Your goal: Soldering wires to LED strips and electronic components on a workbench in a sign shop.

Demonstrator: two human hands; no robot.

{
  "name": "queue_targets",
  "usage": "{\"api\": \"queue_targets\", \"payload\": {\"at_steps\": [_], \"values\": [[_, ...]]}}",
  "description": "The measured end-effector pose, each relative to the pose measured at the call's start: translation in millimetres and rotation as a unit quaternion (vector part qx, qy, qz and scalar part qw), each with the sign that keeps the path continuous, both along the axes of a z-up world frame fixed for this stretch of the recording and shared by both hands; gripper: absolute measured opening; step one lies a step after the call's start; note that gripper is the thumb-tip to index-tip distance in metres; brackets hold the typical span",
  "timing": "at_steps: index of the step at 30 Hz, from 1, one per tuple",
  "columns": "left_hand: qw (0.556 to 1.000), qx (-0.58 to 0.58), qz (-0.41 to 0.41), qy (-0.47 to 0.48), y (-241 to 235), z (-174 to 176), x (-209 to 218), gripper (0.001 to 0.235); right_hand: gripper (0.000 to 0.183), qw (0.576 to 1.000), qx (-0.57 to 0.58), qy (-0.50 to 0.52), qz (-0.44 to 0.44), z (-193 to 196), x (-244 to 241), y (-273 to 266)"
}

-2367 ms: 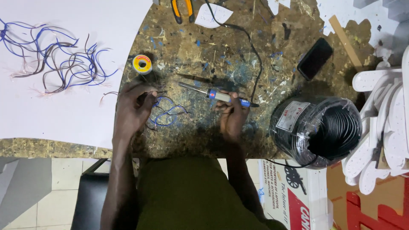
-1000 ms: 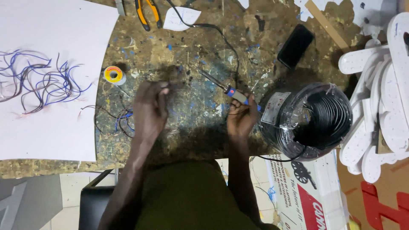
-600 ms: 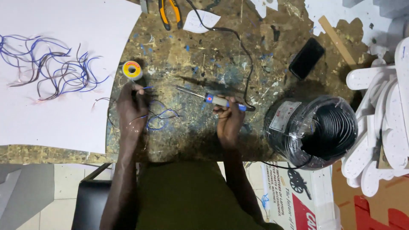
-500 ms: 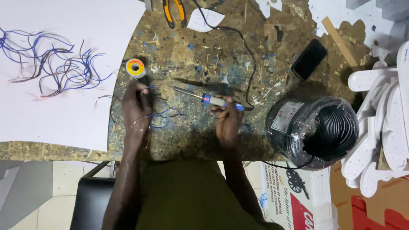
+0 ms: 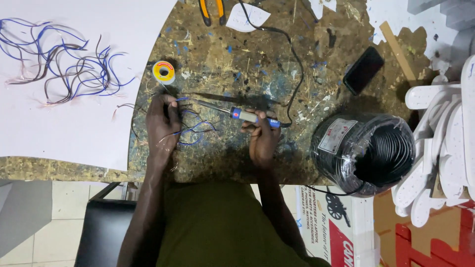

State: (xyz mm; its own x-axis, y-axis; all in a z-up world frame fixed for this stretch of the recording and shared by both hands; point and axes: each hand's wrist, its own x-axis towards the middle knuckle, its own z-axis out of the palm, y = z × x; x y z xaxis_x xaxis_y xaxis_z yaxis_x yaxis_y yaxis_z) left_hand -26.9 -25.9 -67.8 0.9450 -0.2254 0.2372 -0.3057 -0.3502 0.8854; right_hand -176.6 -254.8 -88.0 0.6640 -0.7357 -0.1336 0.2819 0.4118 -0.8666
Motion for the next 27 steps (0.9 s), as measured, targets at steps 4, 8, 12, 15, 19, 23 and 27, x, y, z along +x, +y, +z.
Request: {"api": "queue_targets", "payload": {"at_steps": [4, 8, 12, 15, 19, 23, 27], "values": [[1.000, -0.012, -0.009, -0.001, 2.0, -6.3, 1.4, 0.009, 0.018, 1.000, -0.004, 0.000, 0.006, -2.0, 0.5, 0.0], [1.000, -0.015, -0.011, -0.007, 2.0, -8.4, 2.1, 0.008, 0.019, 1.000, -0.021, -0.007, 0.016, -2.3, 1.2, -0.8], [1.000, -0.020, -0.022, 0.005, 3.2, -8.0, 2.4, 0.010, 0.014, 0.999, -0.025, -0.017, 0.026, 4.5, 1.5, 1.1], [0.999, -0.022, -0.024, 0.006, 2.8, -6.5, 1.8, 0.010, 0.014, 0.999, -0.025, -0.020, 0.025, -3.0, 0.1, -1.3], [0.999, -0.024, -0.024, 0.006, 3.2, -6.9, 1.7, 0.009, 0.014, 0.999, -0.030, -0.019, 0.027, -1.2, 1.8, -0.2], [0.999, -0.025, -0.025, 0.006, 4.0, -4.4, 1.9, 0.009, 0.015, 0.999, -0.032, -0.021, 0.031, -1.4, 2.2, -0.3], [0.999, -0.023, -0.028, 0.003, 4.8, -2.6, 1.0, 0.009, 0.016, 0.998, -0.048, -0.010, 0.039, 4.9, 2.1, 0.7]]}}
